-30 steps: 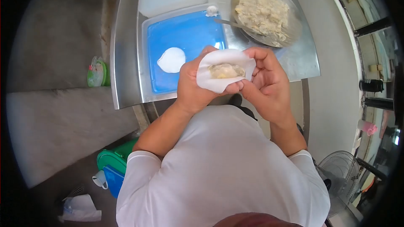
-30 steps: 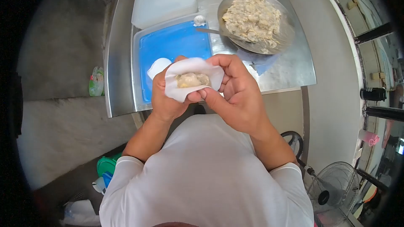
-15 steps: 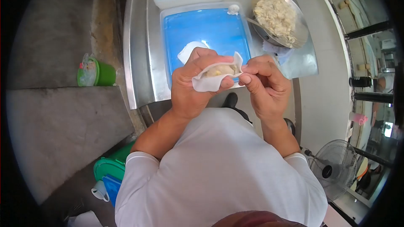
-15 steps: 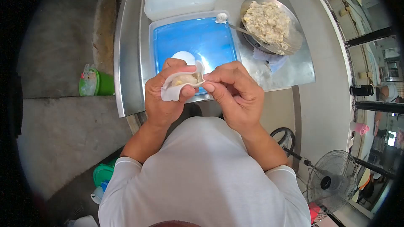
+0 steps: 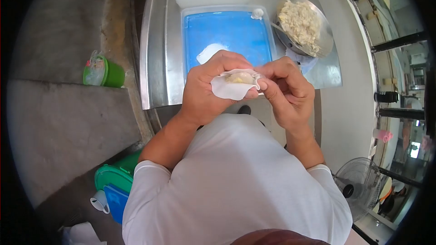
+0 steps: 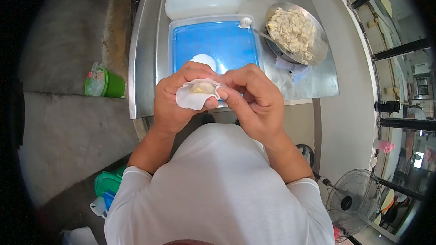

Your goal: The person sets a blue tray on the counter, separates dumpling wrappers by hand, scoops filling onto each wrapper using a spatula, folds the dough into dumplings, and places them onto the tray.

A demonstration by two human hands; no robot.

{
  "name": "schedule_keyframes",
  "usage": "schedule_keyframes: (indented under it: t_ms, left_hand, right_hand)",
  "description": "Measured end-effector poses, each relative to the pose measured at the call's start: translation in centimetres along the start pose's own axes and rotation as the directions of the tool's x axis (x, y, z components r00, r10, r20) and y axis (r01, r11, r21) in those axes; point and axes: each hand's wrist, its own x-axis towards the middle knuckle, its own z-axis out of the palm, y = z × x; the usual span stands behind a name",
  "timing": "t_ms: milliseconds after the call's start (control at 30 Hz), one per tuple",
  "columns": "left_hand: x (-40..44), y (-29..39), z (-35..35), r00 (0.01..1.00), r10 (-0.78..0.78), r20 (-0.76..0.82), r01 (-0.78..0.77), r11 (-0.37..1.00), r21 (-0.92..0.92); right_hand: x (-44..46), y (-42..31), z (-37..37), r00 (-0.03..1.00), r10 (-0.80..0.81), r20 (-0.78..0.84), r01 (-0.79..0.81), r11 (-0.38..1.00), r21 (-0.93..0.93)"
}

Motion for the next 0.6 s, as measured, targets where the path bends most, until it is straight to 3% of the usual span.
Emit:
schedule_keyframes:
  t_ms: [33,67,167,233,267,333,367,433,533,600]
  left_hand:
    - [0.0,0.2,0.4,0.991,-0.132,-0.032,0.128,0.985,-0.113]
    - [0.0,-0.1,0.6,0.991,-0.13,-0.035,0.125,0.986,-0.112]
    - [0.2,-1.3,0.9,0.99,-0.063,-0.129,0.038,0.981,-0.191]
    - [0.7,-1.6,0.8,0.999,0.046,0.012,-0.046,0.997,-0.059]
    - [0.7,-1.0,1.1,0.999,0.048,0.01,-0.047,0.997,-0.057]
    - [0.9,0.8,1.7,0.978,-0.204,-0.044,0.193,0.963,-0.186]
    - [0.9,0.3,1.8,0.978,-0.204,-0.044,0.193,0.964,-0.185]
    - [1.0,-1.3,1.9,0.988,-0.088,-0.123,0.049,0.955,-0.292]
    - [1.6,-1.3,1.6,0.998,-0.053,-0.044,0.045,0.985,-0.166]
    - [1.7,-0.6,1.8,0.992,-0.115,-0.048,0.102,0.969,-0.225]
  right_hand:
    - [0.1,0.0,-0.5,0.999,-0.033,0.029,0.035,0.997,-0.069]
    - [0.1,0.0,-0.8,0.996,-0.063,0.06,0.071,0.988,-0.136]
    - [0.1,-0.1,-1.0,0.995,-0.09,0.039,0.095,0.986,-0.135]
    - [0.3,-0.3,-1.3,0.994,-0.102,0.044,0.108,0.981,-0.163]
    - [0.4,-0.4,-1.4,0.992,-0.116,0.048,0.123,0.974,-0.192]
    - [0.5,-0.1,-2.2,0.986,-0.144,0.085,0.161,0.96,-0.23]
    - [0.6,0.0,-2.5,0.978,-0.17,0.123,0.197,0.943,-0.268]
    - [0.8,0.0,-2.4,0.986,-0.139,0.09,0.156,0.963,-0.22]
    - [1.1,-0.1,-2.3,0.995,-0.088,0.051,0.096,0.982,-0.162]
    - [1.2,0.0,-2.4,0.996,-0.071,0.045,0.077,0.985,-0.154]
